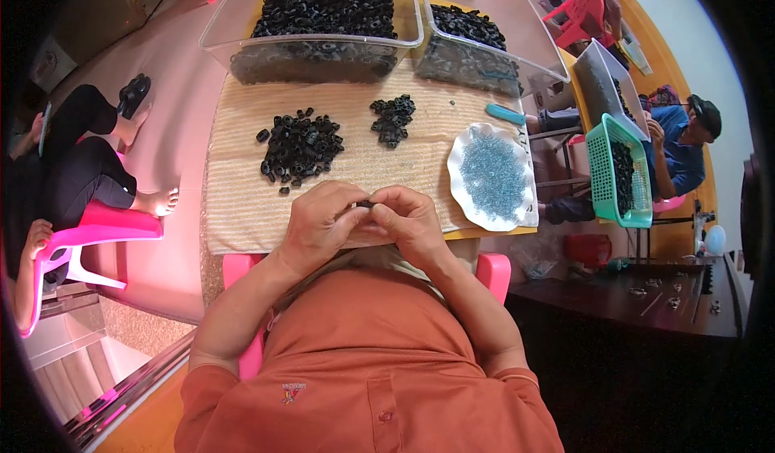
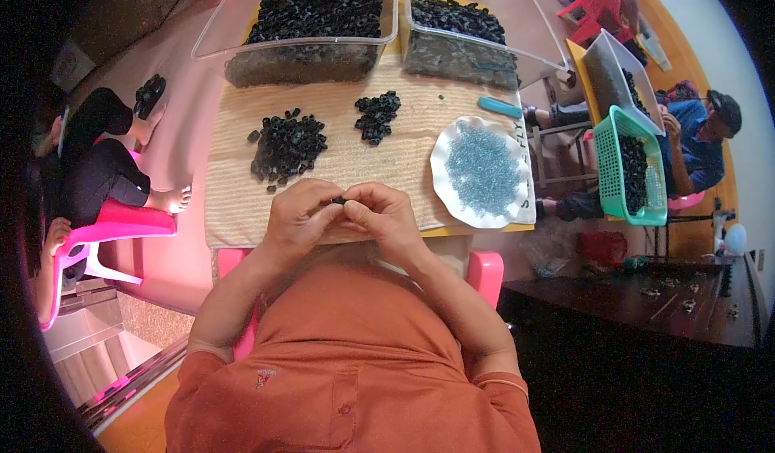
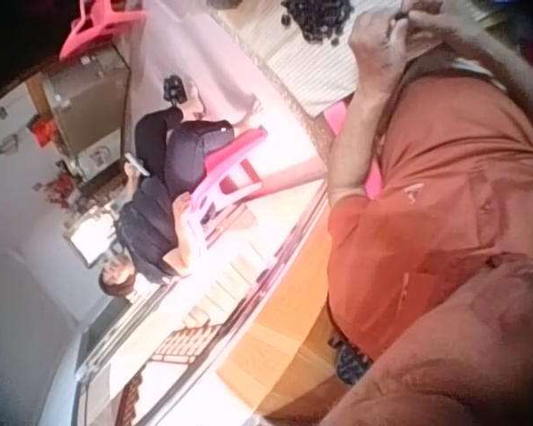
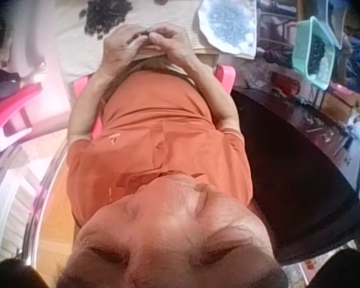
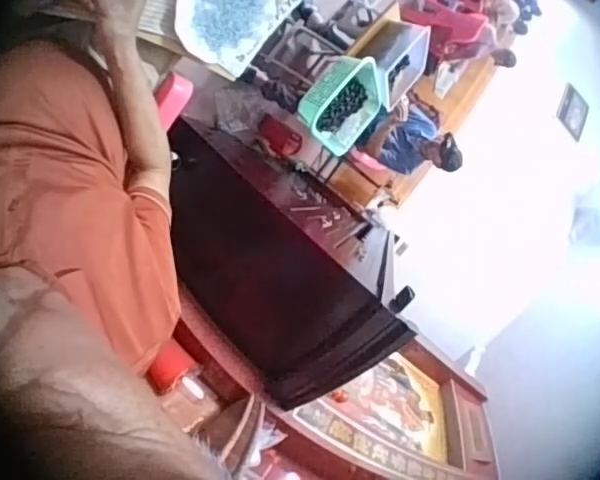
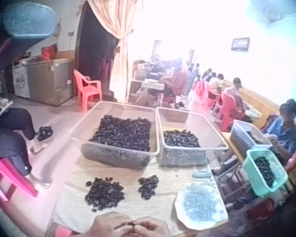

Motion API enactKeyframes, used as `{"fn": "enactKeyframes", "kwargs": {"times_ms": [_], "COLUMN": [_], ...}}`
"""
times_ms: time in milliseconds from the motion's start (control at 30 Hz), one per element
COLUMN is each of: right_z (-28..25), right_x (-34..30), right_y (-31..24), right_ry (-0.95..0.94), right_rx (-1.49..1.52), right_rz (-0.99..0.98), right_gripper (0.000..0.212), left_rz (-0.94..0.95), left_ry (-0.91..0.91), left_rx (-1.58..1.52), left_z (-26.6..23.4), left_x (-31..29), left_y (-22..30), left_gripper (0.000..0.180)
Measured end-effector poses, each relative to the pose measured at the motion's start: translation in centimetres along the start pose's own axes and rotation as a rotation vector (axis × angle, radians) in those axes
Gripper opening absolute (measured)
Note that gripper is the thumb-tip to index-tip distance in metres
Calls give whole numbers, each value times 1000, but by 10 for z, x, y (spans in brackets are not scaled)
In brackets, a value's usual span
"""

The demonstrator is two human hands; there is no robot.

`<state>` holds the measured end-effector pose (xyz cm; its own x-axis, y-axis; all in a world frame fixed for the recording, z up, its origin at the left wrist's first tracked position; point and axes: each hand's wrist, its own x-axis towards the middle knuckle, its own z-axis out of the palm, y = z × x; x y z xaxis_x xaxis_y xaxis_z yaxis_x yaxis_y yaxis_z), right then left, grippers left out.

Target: Assembling small plastic components by manually inserting tiny beads into them.

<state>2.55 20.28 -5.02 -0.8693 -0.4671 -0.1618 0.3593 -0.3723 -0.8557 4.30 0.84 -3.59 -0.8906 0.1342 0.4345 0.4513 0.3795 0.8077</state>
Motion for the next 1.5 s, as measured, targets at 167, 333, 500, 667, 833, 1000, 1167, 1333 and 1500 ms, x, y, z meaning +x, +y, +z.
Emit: {"fn": "enactKeyframes", "kwargs": {"times_ms": [167,333,500,667,833,1000,1167,1333,1500], "right_z": [-5,4,0,11,15,12,7,9,8], "right_x": [-1,-4,-7,-13,-10,-6,-6,-6,-8], "right_y": [0,-1,-3,-16,-24,-24,-20,-19,-18], "right_ry": [-26,-4,-25,32,-29,-48,-73,-46,-35], "right_rx": [-17,92,142,217,216,257,261,222,214], "right_rz": [23,43,105,206,188,228,200,204,186], "right_gripper": [14,14,15,31,58,62,52,47,43], "left_rz": [83,115,183,253,263,280,292,249,234], "left_ry": [-10,-2,-12,-13,-21,-15,-10,-29,-58], "left_rx": [40,38,78,91,65,77,79,71,75], "left_z": [-1,1,1,0,-1,-1,1,0,1], "left_x": [1,-1,-3,1,2,3,3,5,5], "left_y": [2,4,6,11,14,14,15,14,18], "left_gripper": [19,17,17,18,20,21,21,20,19]}}
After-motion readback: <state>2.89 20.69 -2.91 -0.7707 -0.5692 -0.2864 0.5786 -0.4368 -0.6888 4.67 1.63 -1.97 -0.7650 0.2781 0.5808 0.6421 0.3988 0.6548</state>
